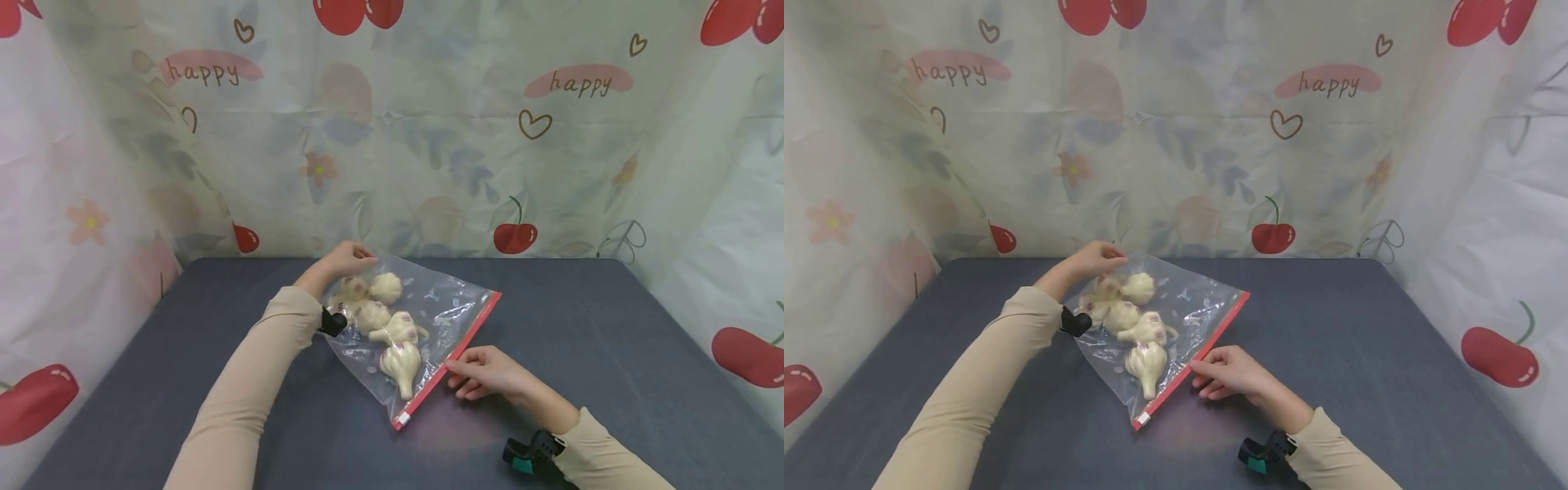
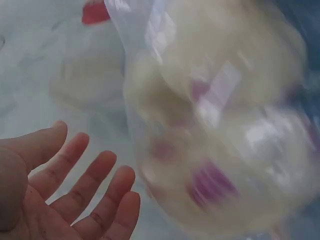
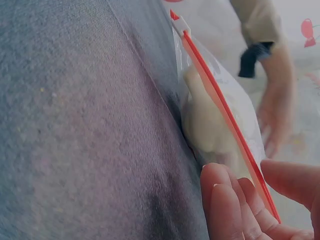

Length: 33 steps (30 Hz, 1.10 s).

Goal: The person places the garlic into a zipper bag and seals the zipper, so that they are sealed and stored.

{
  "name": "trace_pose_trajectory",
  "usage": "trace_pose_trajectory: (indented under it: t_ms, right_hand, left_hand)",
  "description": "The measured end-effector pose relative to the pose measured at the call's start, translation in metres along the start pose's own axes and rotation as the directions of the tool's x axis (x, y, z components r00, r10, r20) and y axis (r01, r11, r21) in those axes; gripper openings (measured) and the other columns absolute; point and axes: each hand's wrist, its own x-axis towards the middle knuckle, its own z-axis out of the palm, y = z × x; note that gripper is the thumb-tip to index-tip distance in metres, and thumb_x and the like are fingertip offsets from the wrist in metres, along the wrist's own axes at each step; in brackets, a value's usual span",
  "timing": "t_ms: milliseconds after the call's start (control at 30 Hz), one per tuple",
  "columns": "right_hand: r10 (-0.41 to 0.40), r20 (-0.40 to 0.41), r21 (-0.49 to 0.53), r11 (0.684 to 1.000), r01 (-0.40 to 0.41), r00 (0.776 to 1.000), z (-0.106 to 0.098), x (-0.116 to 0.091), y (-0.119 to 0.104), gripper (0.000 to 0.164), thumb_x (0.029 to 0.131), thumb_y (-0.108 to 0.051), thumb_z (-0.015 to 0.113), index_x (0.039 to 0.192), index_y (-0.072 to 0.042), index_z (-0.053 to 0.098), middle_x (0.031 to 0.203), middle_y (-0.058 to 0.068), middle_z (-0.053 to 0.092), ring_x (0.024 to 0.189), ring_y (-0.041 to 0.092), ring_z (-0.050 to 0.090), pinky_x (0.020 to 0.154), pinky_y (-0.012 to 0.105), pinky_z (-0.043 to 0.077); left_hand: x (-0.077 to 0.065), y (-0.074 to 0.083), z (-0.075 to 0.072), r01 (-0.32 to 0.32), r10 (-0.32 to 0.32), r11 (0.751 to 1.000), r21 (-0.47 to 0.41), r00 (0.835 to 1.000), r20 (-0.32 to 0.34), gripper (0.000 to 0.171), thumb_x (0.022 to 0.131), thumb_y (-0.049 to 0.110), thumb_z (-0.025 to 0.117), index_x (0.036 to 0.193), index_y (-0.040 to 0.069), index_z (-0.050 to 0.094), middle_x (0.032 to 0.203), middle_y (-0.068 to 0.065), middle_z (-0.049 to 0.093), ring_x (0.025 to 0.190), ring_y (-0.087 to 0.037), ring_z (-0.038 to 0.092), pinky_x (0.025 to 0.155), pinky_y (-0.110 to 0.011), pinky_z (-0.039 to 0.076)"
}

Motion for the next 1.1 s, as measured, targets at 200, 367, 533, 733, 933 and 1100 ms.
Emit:
trace_pose_trajectory:
  t_ms: [200, 367, 533, 733, 933, 1100]
  right_hand:
    - [0.004, -0.008, -0.002, 1.000, -0.004, 1.000, -0.002, 0.002, 0.002, 0.041, 0.088, -0.038, 0.063, 0.099, 0.002, 0.060, 0.079, 0.001, 0.071, 0.064, 0.007, 0.066, 0.062, 0.025, 0.056]
    - [-0.014, -0.006, 0.008, 1.000, 0.014, 1.000, -0.001, 0.002, 0.000, 0.036, 0.089, -0.033, 0.062, 0.098, 0.002, 0.060, 0.080, 0.001, 0.071, 0.064, 0.006, 0.066, 0.061, 0.024, 0.056]
    - [-0.040, -0.021, 0.006, 0.999, 0.040, 0.999, -0.007, 0.003, -0.002, 0.029, 0.092, -0.027, 0.060, 0.096, 0.001, 0.059, 0.078, 0.001, 0.070, 0.065, 0.005, 0.065, 0.062, 0.024, 0.056]
    - [-0.038, -0.102, -0.008, 0.999, 0.038, 0.994, -0.027, 0.010, 0.000, 0.021, 0.095, -0.020, 0.054, 0.095, 0.000, 0.059, 0.077, 0.000, 0.066, 0.066, 0.007, 0.065, 0.064, 0.026, 0.057]
    - [-0.029, -0.152, -0.029, 0.999, 0.025, 0.988, -0.046, 0.016, 0.001, 0.021, 0.096, -0.019, 0.050, 0.097, 0.001, 0.058, 0.077, -0.001, 0.063, 0.065, 0.006, 0.063, 0.063, 0.025, 0.056]
    - [-0.008, -0.163, -0.045, 0.999, 0.001, 0.987, -0.058, 0.021, 0.002, 0.019, 0.096, -0.020, 0.050, 0.092, -0.003, 0.057, 0.076, -0.002, 0.061, 0.065, 0.006, 0.062, 0.063, 0.024, 0.056]
  left_hand:
    - [-0.015, -0.051, -0.006, 0.118, -0.118, 0.993, 0.022, 0.993, -0.029, 0.038, 0.098, 0.024, 0.048, 0.123, -0.002, 0.056, 0.125, -0.024, 0.056, 0.113, -0.035, 0.055, 0.093, -0.045, 0.047]
    - [-0.019, -0.086, -0.007, 0.153, -0.151, 0.988, -0.020, 0.985, 0.087, 0.041, 0.095, 0.030, 0.054, 0.122, -0.001, 0.058, 0.076, -0.009, 0.062, 0.064, -0.016, 0.056, 0.064, -0.031, 0.048]
    - [-0.030, -0.095, -0.011, 0.140, -0.132, 0.989, -0.044, 0.980, 0.149, 0.037, 0.095, 0.021, 0.054, 0.118, -0.007, 0.060, 0.057, 0.002, 0.049, 0.051, -0.007, 0.045, 0.056, -0.024, 0.043]
    - [-0.050, -0.088, -0.013, 0.169, -0.150, 0.983, -0.066, 0.963, 0.224, 0.034, 0.094, 0.016, 0.055, 0.116, -0.010, 0.059, 0.065, 0.007, 0.059, 0.059, -0.002, 0.051, 0.062, -0.021, 0.048]
    - [-0.063, -0.095, -0.008, 0.169, -0.111, 0.969, -0.179, 0.948, 0.297, 0.026, 0.090, 0.026, 0.063, 0.094, 0.001, 0.070, 0.067, 0.009, 0.065, 0.065, -0.001, 0.060, 0.063, -0.019, 0.050]
    - [-0.072, -0.098, -0.001, 0.208, -0.127, 0.953, -0.219, 0.934, 0.334, 0.025, 0.087, 0.030, 0.066, 0.089, 0.006, 0.072, 0.069, 0.009, 0.067, 0.067, -0.001, 0.062, 0.064, -0.019, 0.051]
